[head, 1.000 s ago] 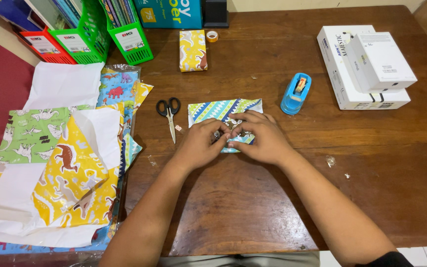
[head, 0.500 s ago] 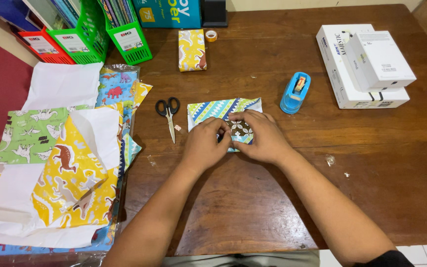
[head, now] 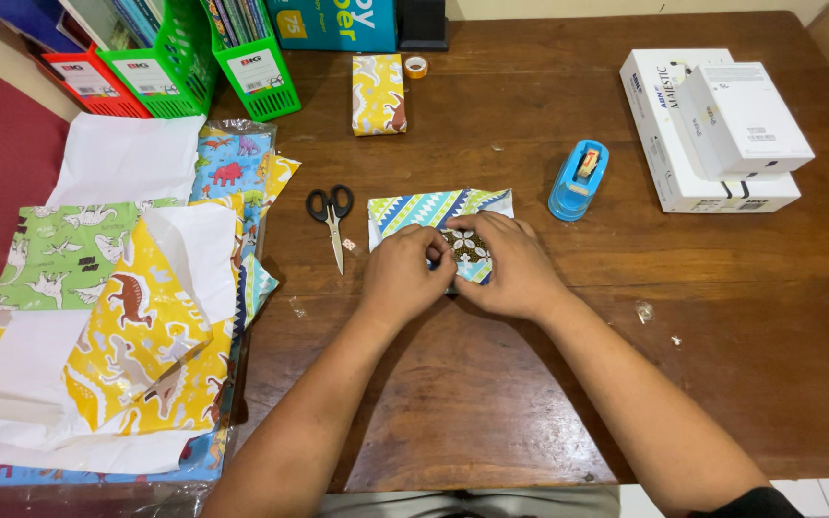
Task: The person wraps a small rectangular box with patterned paper on a wooden table. They fold the paper edges, smooth the creases, and secure the folds with tape from a blue dispenser. The wrapped box is turned over and adjusted to ensure neat edges.
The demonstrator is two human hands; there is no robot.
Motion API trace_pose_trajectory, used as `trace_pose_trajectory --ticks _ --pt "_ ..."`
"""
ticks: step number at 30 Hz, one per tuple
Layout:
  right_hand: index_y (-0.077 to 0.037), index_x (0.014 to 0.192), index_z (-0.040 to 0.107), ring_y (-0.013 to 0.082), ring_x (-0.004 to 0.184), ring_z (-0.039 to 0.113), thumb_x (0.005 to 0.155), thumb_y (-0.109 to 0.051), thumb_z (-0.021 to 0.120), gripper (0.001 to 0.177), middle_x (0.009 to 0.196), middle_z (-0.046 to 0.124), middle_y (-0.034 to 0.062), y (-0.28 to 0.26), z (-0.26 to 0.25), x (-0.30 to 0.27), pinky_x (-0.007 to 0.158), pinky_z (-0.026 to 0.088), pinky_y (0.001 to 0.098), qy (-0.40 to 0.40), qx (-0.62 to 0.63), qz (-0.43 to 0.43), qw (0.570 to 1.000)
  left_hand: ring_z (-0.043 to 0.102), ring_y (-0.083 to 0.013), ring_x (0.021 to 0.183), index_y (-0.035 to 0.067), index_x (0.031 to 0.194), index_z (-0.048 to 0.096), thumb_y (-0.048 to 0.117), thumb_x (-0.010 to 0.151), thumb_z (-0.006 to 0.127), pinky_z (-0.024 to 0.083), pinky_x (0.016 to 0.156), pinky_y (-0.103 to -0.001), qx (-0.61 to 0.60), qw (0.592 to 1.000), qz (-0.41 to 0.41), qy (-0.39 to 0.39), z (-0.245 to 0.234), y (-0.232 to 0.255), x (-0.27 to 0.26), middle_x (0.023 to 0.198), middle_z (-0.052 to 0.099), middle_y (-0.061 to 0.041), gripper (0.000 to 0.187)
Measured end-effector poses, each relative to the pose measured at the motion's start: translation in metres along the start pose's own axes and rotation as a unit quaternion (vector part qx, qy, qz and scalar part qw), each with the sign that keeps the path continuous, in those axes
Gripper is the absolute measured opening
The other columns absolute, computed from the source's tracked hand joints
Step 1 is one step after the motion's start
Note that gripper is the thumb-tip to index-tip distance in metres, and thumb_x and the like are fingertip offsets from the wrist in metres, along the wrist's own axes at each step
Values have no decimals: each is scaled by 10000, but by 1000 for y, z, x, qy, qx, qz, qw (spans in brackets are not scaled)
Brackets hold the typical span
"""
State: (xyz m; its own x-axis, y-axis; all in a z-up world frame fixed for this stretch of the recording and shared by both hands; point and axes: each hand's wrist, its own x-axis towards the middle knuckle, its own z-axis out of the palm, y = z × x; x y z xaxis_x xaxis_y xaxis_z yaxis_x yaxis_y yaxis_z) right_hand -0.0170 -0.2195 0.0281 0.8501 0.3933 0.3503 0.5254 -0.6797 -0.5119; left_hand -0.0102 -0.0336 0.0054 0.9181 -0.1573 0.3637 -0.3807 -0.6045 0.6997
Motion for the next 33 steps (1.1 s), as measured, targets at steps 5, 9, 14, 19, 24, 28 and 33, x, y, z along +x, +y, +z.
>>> trace_pose_trajectory --ticks 5,9,14,19,24,28,33 --pt "-125 1303 609 318 1241 582 686 -304 826 678 1263 660 110 1 -2 0 1031 409 462 0 -8 -12 1000 736 -270 756 89 807 746 157 760 751 568 684 -395 -17 1000 -20 -9 -2 0 3 811 740 -93 82" --pt "-136 1309 610 315 1249 583 690 -303 825 676 1272 661 101 3 -2 0 1047 406 462 -5 -1 -11 1000 745 -259 758 85 803 738 154 766 745 578 691 -382 -29 999 -20 -8 -1 0 3 807 737 -98 79" --pt "-132 1308 608 314 1257 580 691 -301 823 675 1284 660 100 4 -2 -1 1044 400 466 -6 4 -21 1000 734 -275 757 80 814 743 146 770 738 566 681 -390 -24 1000 -19 6 -1 2 1 815 731 -107 79" --pt "-136 1310 600 316 1272 573 700 -323 830 678 1295 661 100 4 -3 -1 1053 392 468 -9 0 -19 1000 713 -294 731 72 873 683 125 793 753 542 647 -415 -16 1000 -21 14 0 3 2 793 708 -105 119" --pt "-112 1343 541 301 1288 566 712 -380 828 743 1319 644 94 6 -1 -1 1077 376 470 -16 28 9 999 701 -306 723 73 1001 576 133 833 783 516 626 -438 -26 998 -54 24 2 -4 7 777 686 -109 273" --pt "-109 1334 572 330 1317 531 747 -371 828 692 1380 616 108 9 -2 -2 1083 362 485 -22 7 -24 999 709 -290 763 85 969 604 138 858 758 534 635 -412 -22 999 8 36 2 -5 6 854 700 -95 197" --pt "-103 1246 612 332 1351 516 759 -349 815 582 1428 586 118 15 -2 -1 1097 340 497 -23 4 -53 998 717 -253 749 137 1038 679 219 875 729 527 625 -402 -36 998 16 -57 -15 -2 2 858 731 -49 189"
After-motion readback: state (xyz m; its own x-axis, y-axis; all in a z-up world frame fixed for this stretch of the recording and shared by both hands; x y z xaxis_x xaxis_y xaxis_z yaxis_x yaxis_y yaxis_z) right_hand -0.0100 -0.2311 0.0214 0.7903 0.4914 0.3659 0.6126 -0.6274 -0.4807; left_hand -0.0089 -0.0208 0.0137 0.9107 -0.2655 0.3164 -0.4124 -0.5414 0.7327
